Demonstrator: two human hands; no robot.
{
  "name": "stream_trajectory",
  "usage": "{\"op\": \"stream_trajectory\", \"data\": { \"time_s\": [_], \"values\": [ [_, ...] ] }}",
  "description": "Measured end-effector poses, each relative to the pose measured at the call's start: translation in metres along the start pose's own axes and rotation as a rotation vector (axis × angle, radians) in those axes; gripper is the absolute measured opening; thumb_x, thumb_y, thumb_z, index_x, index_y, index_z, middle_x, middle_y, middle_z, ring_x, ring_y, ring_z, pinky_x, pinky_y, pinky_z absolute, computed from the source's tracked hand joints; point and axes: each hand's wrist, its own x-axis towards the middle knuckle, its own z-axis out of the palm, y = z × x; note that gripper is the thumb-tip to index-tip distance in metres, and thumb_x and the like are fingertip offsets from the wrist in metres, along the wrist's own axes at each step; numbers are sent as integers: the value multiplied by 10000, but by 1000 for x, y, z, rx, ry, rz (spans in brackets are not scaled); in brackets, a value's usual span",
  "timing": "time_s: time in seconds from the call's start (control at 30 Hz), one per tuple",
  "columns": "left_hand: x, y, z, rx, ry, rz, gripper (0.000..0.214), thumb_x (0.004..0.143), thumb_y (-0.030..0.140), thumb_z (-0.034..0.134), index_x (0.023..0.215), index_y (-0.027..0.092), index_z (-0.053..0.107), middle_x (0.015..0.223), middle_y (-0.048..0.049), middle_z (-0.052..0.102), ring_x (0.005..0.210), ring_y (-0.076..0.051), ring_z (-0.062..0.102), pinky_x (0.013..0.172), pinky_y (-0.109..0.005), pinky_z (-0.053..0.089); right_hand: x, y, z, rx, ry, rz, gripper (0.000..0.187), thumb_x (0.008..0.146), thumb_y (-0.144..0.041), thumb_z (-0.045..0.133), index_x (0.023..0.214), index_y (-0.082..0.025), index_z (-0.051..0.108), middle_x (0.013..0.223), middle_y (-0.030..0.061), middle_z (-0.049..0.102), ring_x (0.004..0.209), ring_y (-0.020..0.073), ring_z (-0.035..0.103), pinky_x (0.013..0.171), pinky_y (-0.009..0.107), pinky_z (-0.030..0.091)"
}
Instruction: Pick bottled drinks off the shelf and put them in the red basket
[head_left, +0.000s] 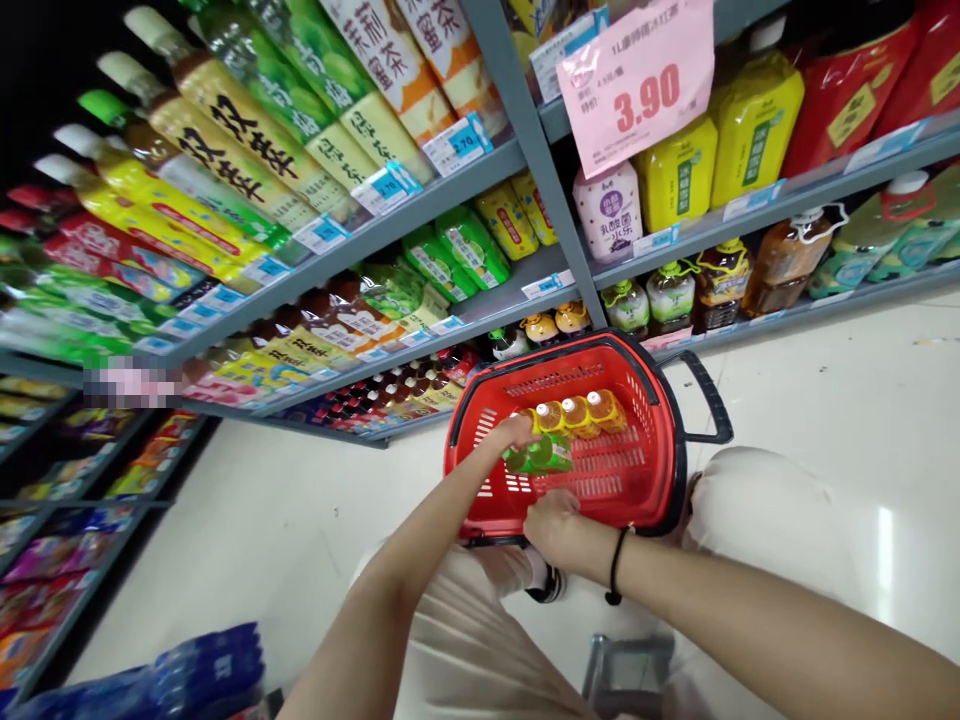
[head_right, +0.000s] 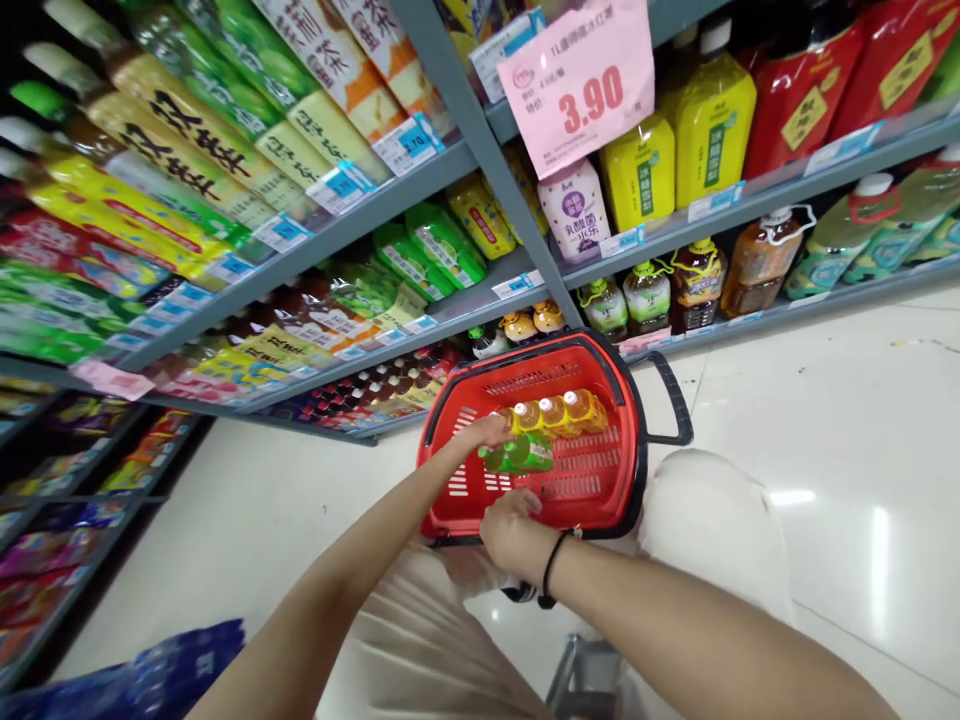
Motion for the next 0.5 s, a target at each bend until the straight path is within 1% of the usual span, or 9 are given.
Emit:
{"op": "stream_trajectory", "data": {
  "time_s": [0.07,0.1,0.17,0.2,0.27,0.37,0.43,0.5],
  "values": [
    [0,7,-30,66,57,12,308,1042,429,726,965,132,709,871,-26,715,778,-169,698,804,-356,614,0,-4,-1,-10,-25,-32,239,746,-7,736,959,-92,803,967,180,824,837,373,803,681,498,694],
    [0,11,-47,101,114,22,266,1037,395,729,962,140,716,891,-35,727,822,-182,709,853,-376,609,-1,-5,-1,-14,-37,-44,263,755,0,731,991,-88,807,984,176,826,836,369,804,668,501,700],
    [-3,19,-86,150,270,51,171,1020,311,706,978,149,737,956,-71,759,936,-231,731,941,-413,584,-2,-9,1,-25,-58,-51,308,752,16,724,1034,-77,809,975,170,825,814,369,803,643,515,703],
    [-4,22,-106,166,361,62,154,1022,288,666,997,162,750,999,-90,773,998,-259,736,974,-416,566,-1,-10,2,-32,-72,-46,319,735,23,731,1031,-68,810,944,170,822,790,376,800,629,527,702],
    [-5,25,-149,184,548,59,225,1042,281,562,1072,174,758,1077,-123,782,1095,-303,729,1017,-422,541,4,-12,6,-50,-105,-30,310,698,28,746,991,-50,811,864,173,807,727,393,790,589,544,693],
    [1,25,-210,188,801,-6,367,1040,222,432,1241,113,719,1199,-199,756,1182,-364,700,1078,-488,513,17,-15,9,-77,-147,-12,245,693,2,769,931,-44,808,790,184,786,659,404,773,530,541,674],
    [12,24,-245,179,927,-46,466,991,139,417,1395,43,630,1357,-256,690,1318,-381,634,1155,-512,466,23,-17,9,-94,-167,-8,199,702,-38,796,900,-64,804,753,173,778,625,391,763,511,525,668],
    [26,22,-271,167,1019,-80,570,928,100,466,1479,-19,546,1488,-296,596,1444,-398,534,1241,-532,381,24,-18,8,-111,-186,-9,170,687,-77,832,854,-83,800,709,154,769,590,372,753,506,507,669]
  ]
}}
